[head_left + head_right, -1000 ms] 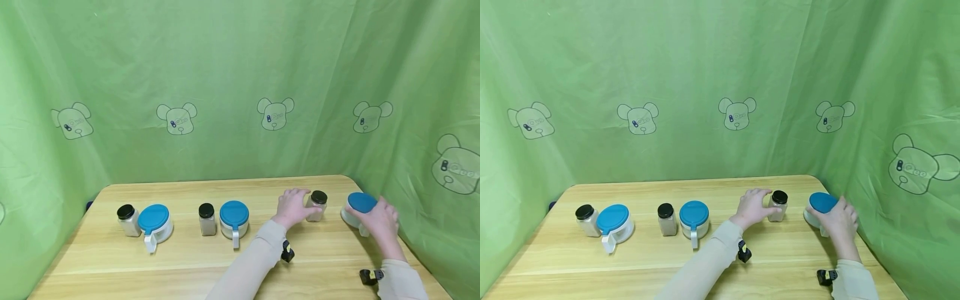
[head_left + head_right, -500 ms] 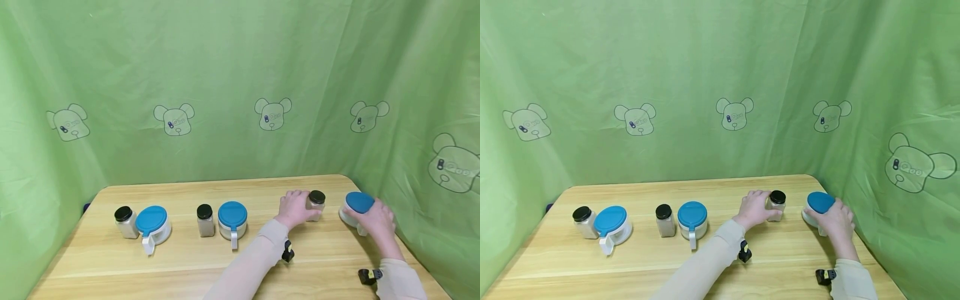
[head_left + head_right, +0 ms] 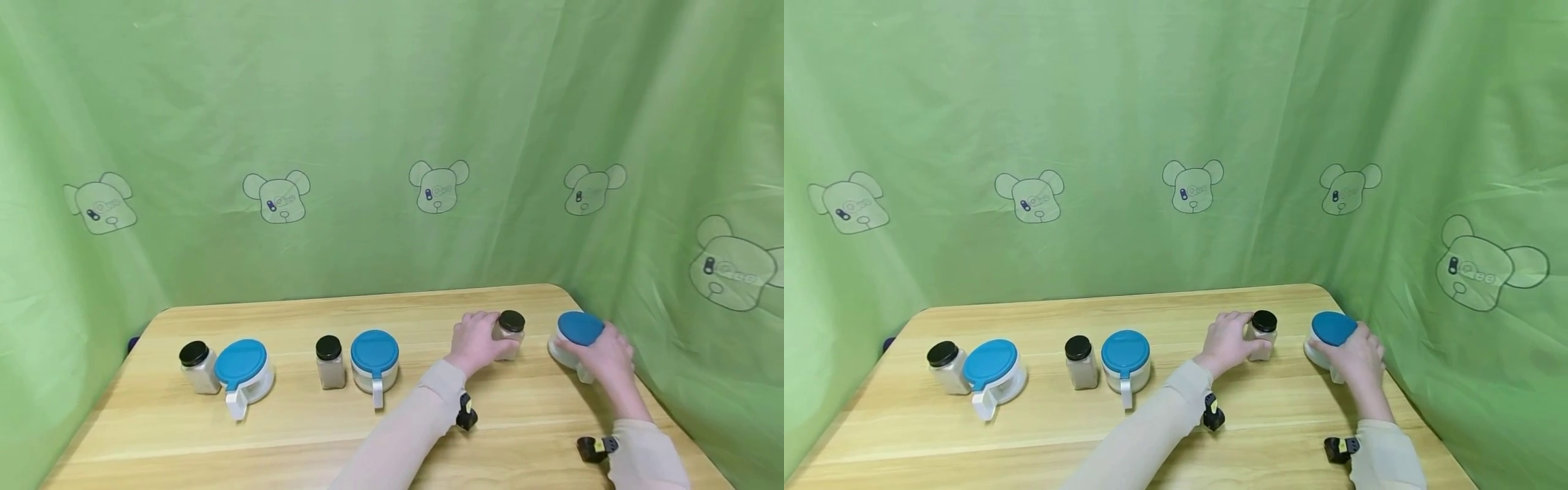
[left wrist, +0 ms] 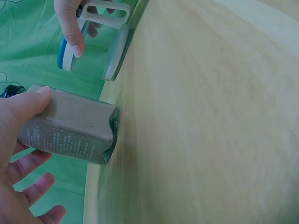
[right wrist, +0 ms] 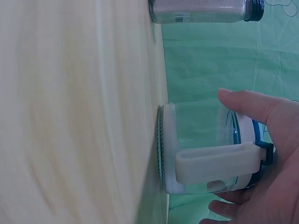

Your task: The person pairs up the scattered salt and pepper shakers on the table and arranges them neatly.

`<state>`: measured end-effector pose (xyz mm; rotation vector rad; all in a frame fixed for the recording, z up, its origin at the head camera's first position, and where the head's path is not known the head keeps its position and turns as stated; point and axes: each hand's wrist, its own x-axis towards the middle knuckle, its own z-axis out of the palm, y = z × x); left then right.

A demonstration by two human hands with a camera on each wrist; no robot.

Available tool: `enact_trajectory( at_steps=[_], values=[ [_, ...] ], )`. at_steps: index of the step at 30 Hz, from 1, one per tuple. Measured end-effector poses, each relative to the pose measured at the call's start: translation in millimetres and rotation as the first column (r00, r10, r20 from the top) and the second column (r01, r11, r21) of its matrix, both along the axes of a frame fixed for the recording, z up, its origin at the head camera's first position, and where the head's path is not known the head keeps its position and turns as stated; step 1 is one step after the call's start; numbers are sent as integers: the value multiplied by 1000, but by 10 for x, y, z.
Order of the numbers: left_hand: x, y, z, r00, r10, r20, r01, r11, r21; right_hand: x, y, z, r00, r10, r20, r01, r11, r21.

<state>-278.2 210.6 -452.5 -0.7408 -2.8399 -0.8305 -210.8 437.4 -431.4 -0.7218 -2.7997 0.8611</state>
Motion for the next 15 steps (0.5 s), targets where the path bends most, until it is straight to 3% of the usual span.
enact_trajectory(
  at_steps=[15],
  values=[
    [64,14,13,998,43,43,-47,993,107,-30,40,-44,999,-38,-24,37,999,-6]
  ],
)
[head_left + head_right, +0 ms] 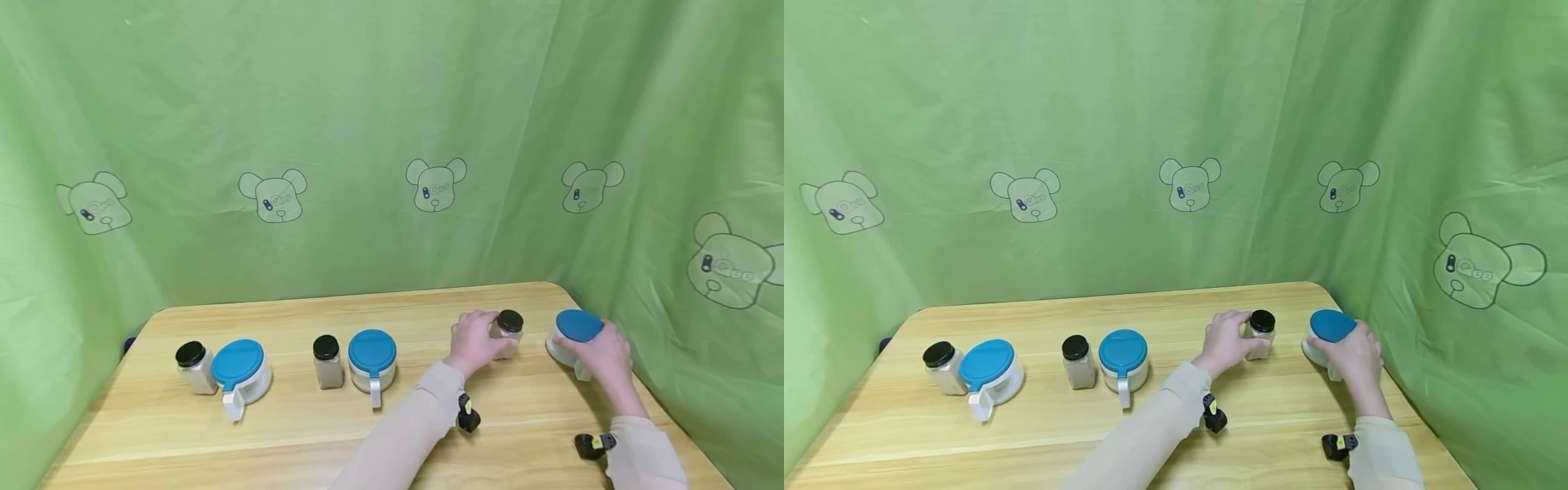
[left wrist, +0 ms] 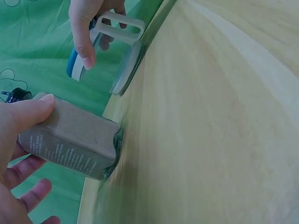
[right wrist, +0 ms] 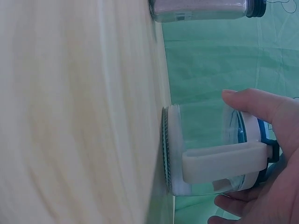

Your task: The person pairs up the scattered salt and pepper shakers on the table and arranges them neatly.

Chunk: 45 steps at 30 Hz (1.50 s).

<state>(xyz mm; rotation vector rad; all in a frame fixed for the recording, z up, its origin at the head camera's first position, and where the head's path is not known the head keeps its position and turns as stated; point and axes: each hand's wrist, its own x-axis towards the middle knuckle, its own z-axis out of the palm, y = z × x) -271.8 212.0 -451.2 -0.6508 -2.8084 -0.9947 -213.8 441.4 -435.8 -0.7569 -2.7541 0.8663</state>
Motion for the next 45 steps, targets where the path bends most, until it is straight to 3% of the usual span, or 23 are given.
enact_trajectory(
  at_steps=[18,45],
  values=[
    [70,-54,-18,998,-11,-69,16,997,76,-1,-34,29,1000,9,-20,-9,1000,17],
    [196,-330,76,999,10,-37,-3,980,197,36,-295,248,992,73,-100,-71,997,22]
  ],
)
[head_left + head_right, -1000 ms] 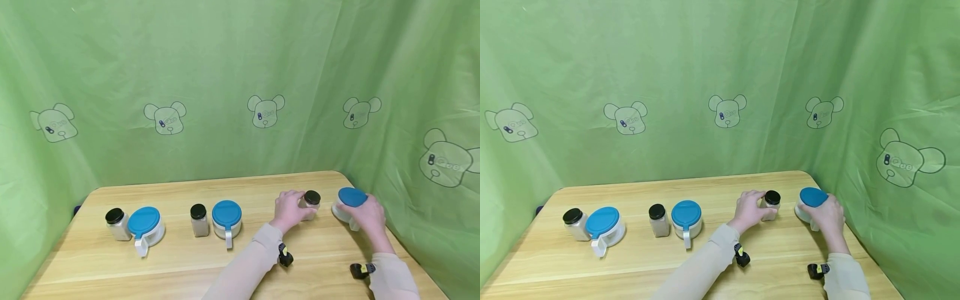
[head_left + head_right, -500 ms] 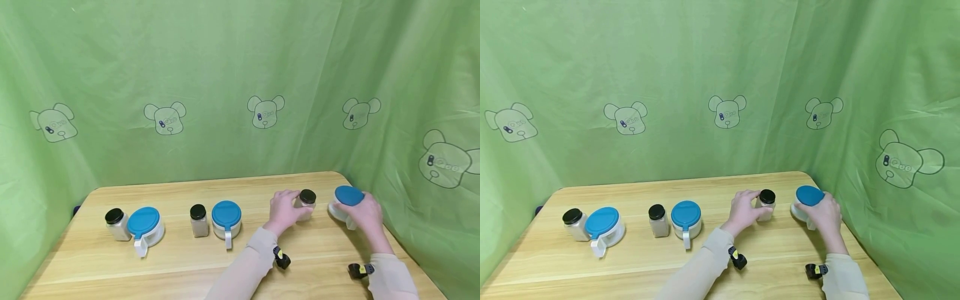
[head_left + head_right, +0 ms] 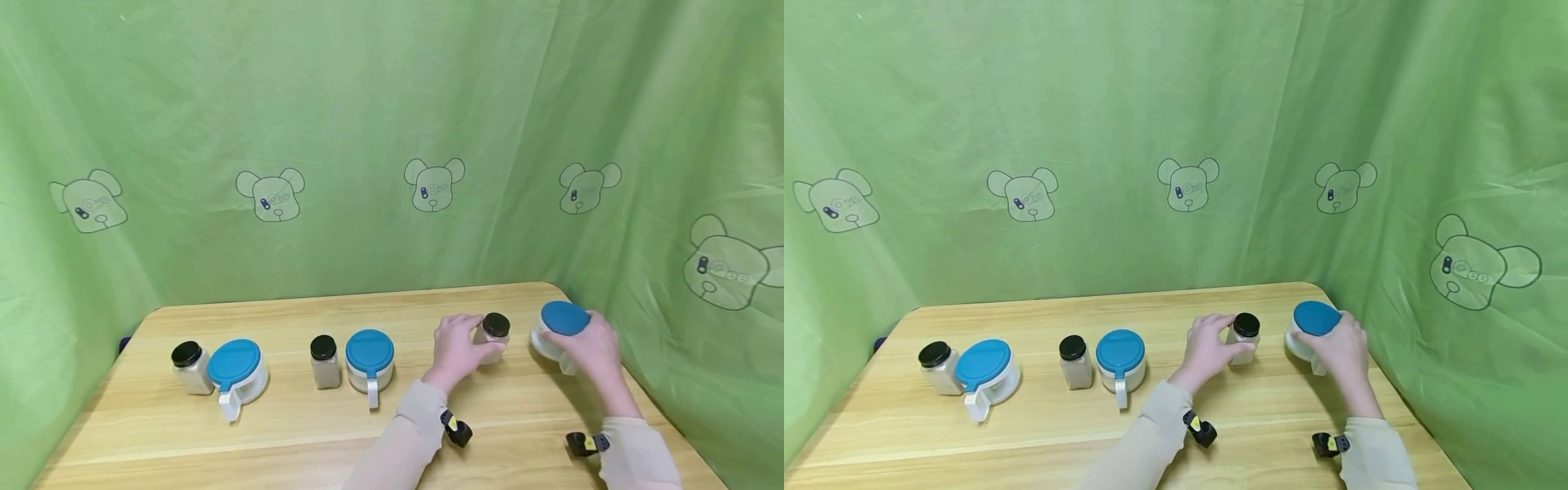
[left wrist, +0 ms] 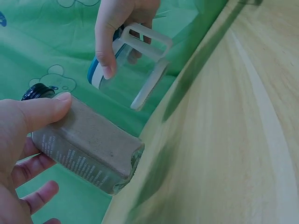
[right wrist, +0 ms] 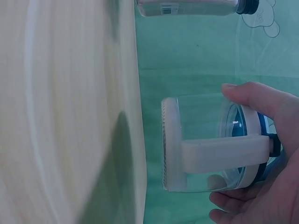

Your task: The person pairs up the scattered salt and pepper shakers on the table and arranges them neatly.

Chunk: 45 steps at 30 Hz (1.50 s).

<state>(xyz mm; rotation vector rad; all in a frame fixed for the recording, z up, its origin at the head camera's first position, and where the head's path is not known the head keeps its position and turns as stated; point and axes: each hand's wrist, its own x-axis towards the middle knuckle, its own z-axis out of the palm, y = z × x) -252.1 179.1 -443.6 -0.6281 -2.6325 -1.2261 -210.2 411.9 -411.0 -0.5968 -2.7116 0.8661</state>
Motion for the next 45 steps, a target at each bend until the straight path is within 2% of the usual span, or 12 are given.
enact_trajectory(
  at_steps=[10,18,29,40,45],
  values=[
    [59,-97,99,1000,1,14,0,999,-51,8,-77,38,1000,26,-17,-26,1000,6],
    [95,-174,160,999,-11,47,11,1000,9,15,-153,96,999,46,-24,-46,999,26],
    [115,-261,135,998,2,66,-5,999,40,0,-276,143,997,78,-16,-78,997,29],
    [88,-380,52,995,15,101,-23,996,83,-2,-394,67,988,143,-50,-141,989,38],
    [75,-448,63,994,23,106,-34,994,105,6,-454,66,987,155,-50,-153,988,34]
  ],
)
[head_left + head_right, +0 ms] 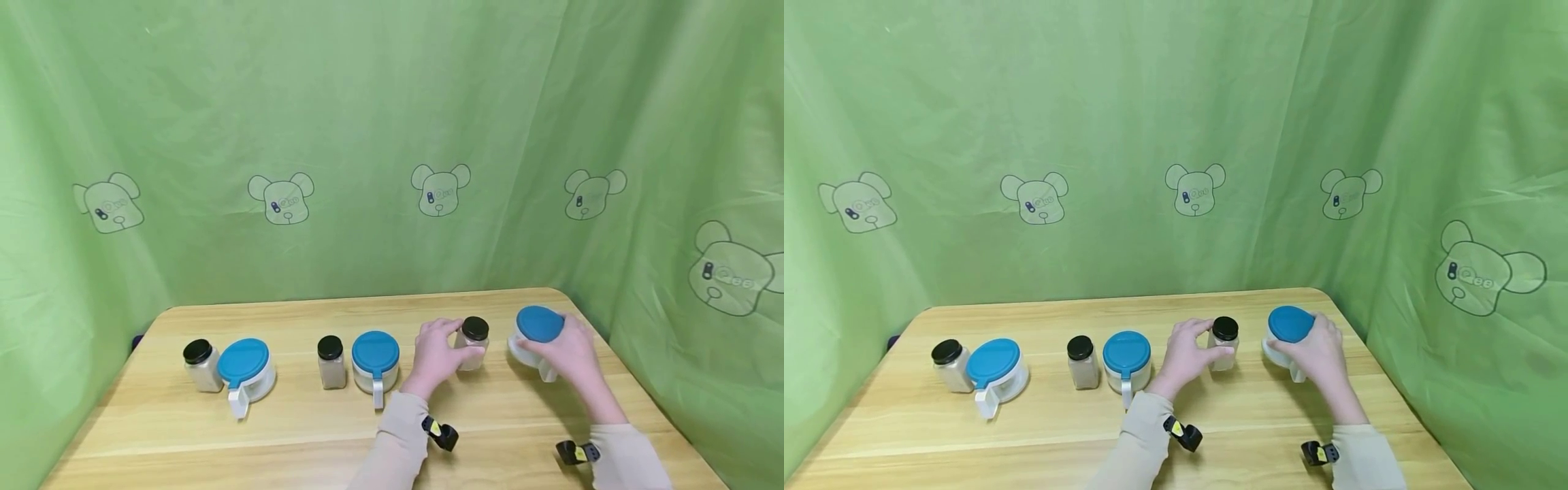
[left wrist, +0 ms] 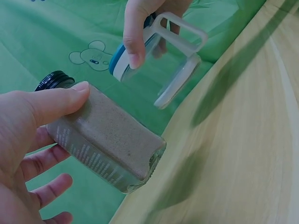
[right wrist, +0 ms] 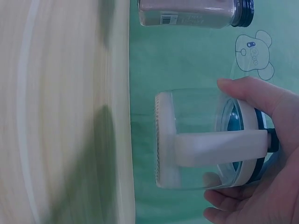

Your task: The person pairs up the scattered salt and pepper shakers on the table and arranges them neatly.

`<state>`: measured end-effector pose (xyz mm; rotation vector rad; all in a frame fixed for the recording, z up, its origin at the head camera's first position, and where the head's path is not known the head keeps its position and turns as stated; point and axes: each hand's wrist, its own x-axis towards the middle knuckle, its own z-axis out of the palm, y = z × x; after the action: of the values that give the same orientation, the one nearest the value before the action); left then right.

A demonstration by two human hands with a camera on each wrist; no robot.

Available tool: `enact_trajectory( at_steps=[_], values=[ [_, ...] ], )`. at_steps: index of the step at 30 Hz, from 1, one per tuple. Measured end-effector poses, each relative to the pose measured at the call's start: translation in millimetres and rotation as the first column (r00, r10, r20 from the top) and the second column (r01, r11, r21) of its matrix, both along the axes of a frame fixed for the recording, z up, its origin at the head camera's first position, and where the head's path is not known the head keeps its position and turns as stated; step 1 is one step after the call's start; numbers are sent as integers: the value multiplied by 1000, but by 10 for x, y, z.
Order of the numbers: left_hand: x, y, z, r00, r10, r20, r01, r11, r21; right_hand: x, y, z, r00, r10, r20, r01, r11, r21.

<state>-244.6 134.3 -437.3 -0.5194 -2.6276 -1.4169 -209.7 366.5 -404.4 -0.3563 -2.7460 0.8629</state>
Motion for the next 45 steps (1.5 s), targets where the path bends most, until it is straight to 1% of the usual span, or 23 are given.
enact_trajectory(
  at_steps=[13,19,25,34,38,45],
  values=[
    [-14,-39,-24,999,-32,8,32,999,-13,8,-121,6,999,51,18,-51,998,38],
    [-46,-65,-80,998,-46,36,46,999,2,12,-179,-6,997,74,39,-75,996,37],
    [-68,-100,-110,996,-62,57,61,998,12,6,-230,-18,994,87,71,-90,995,43],
    [-82,-122,-127,994,-67,88,68,998,-4,8,-280,-50,992,107,69,-111,992,59],
    [-83,-130,-122,994,-64,91,65,998,-5,1,-296,-75,991,122,56,-125,990,58],
    [-67,-146,-104,992,-53,111,56,998,-19,-9,-334,-106,989,139,58,-143,988,62]
  ],
)
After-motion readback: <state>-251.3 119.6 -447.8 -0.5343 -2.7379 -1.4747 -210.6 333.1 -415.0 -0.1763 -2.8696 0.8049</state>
